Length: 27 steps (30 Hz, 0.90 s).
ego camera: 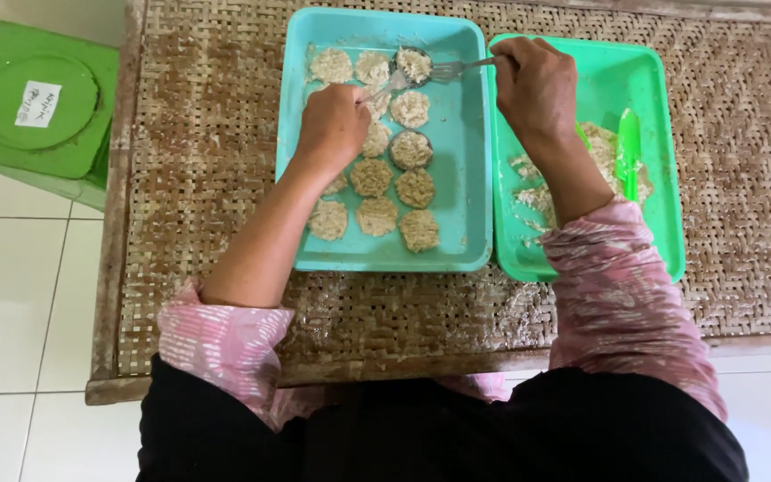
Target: Shaping food mixture into small round patties using forks and a spatula on a tray
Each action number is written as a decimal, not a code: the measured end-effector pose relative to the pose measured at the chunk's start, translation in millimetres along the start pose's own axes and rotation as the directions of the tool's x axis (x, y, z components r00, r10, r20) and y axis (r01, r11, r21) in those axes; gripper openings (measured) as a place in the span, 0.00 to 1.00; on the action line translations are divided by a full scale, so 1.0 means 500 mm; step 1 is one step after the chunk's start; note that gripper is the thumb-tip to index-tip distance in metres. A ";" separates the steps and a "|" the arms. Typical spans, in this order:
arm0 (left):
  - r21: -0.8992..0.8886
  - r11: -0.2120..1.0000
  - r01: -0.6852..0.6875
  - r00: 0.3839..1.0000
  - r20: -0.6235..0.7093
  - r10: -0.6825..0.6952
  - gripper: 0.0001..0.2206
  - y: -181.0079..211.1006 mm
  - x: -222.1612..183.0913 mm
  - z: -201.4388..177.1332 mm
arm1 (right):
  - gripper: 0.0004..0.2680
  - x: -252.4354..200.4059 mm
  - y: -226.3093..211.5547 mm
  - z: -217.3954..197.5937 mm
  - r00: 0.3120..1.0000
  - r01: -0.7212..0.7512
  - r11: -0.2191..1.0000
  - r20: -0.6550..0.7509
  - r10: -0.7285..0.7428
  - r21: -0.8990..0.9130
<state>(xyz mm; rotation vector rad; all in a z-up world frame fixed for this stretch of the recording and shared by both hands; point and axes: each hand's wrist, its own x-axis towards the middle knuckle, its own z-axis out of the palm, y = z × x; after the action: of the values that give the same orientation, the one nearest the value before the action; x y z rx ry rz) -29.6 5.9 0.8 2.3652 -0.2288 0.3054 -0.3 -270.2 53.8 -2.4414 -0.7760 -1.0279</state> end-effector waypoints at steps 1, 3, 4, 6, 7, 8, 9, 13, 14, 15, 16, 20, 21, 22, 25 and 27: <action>-0.066 0.995 0.070 0.995 0.071 -0.066 0.08 0.003 0.008 0.006 | 0.04 0.005 -0.004 0.003 1.000 0.009 0.999 -0.006 -0.008 0.036; -0.127 0.981 0.145 0.981 0.145 -0.126 0.10 0.005 0.015 0.016 | 0.04 0.012 -0.012 0.012 1.000 0.019 0.997 -0.013 -0.018 0.073; -0.099 0.991 0.089 0.994 0.079 -0.081 0.09 0.006 0.014 0.022 | 0.04 0.014 -0.015 0.019 1.000 0.015 0.997 0.005 -0.015 0.074; -0.068 0.997 0.031 0.999 0.015 -0.030 0.12 0.012 0.017 0.028 | 0.04 0.018 -0.020 0.027 1.000 0.010 0.997 0.022 -0.011 0.072; -0.075 0.995 0.058 0.998 0.026 -0.056 0.11 0.016 0.017 0.029 | 0.04 0.018 -0.024 0.028 0.999 0.009 0.995 0.033 -0.013 0.098; -0.083 0.993 0.085 0.996 0.037 -0.083 0.11 0.021 0.017 0.030 | 0.04 0.019 -0.029 0.030 0.999 0.008 0.992 0.044 -0.014 0.124; -0.084 0.993 0.086 0.996 0.037 -0.083 0.11 0.025 0.018 0.028 | 0.04 0.022 -0.029 0.025 0.999 0.009 0.992 0.046 -0.014 0.123; -0.064 0.981 0.185 0.979 0.102 -0.178 0.12 0.020 0.024 0.031 | 0.05 0.036 -0.031 0.000 0.999 0.040 0.998 0.002 -0.040 0.051; -0.069 0.982 0.175 0.980 0.105 -0.167 0.13 0.015 0.026 0.036 | 0.05 0.039 -0.030 -0.008 0.998 0.056 0.996 -0.042 -0.054 0.066; -0.069 0.982 0.174 0.980 0.106 -0.166 0.13 0.012 0.027 0.039 | 0.05 0.037 -0.026 -0.001 0.998 0.055 0.996 -0.042 -0.053 0.065; -0.092 0.978 0.188 0.979 0.098 -0.179 0.13 0.010 0.028 0.041 | 0.05 0.035 -0.021 0.005 0.999 0.037 0.995 -0.032 -0.035 0.087; -0.118 0.986 0.114 0.993 0.047 -0.109 0.09 -0.016 0.029 0.046 | 0.04 0.025 -0.017 0.039 1.000 -0.009 0.993 0.004 0.009 0.116; -0.115 0.986 0.118 0.992 0.048 -0.113 0.09 -0.008 0.032 0.038 | 0.04 0.023 -0.015 0.046 1.000 -0.010 0.993 0.005 0.010 0.121; -0.132 0.982 0.135 0.990 0.066 -0.127 0.10 0.000 0.035 0.029 | 0.04 0.022 -0.013 0.052 1.000 0.010 0.996 -0.004 -0.010 0.085; -0.138 0.983 0.120 0.992 0.053 -0.114 0.12 0.002 0.051 0.043 | 0.04 0.020 -0.020 0.057 0.999 0.043 0.998 0.010 -0.043 0.037; -0.130 0.988 0.081 0.997 0.018 -0.080 0.12 0.005 0.064 0.057 | 0.04 0.023 -0.029 0.047 0.998 0.059 0.998 0.031 -0.060 0.019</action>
<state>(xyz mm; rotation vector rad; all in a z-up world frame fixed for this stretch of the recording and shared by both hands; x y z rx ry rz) 4.9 -18.1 -8.7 2.2405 -0.1540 0.2294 9.7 -242.5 49.0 -2.4382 -0.8691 -1.0022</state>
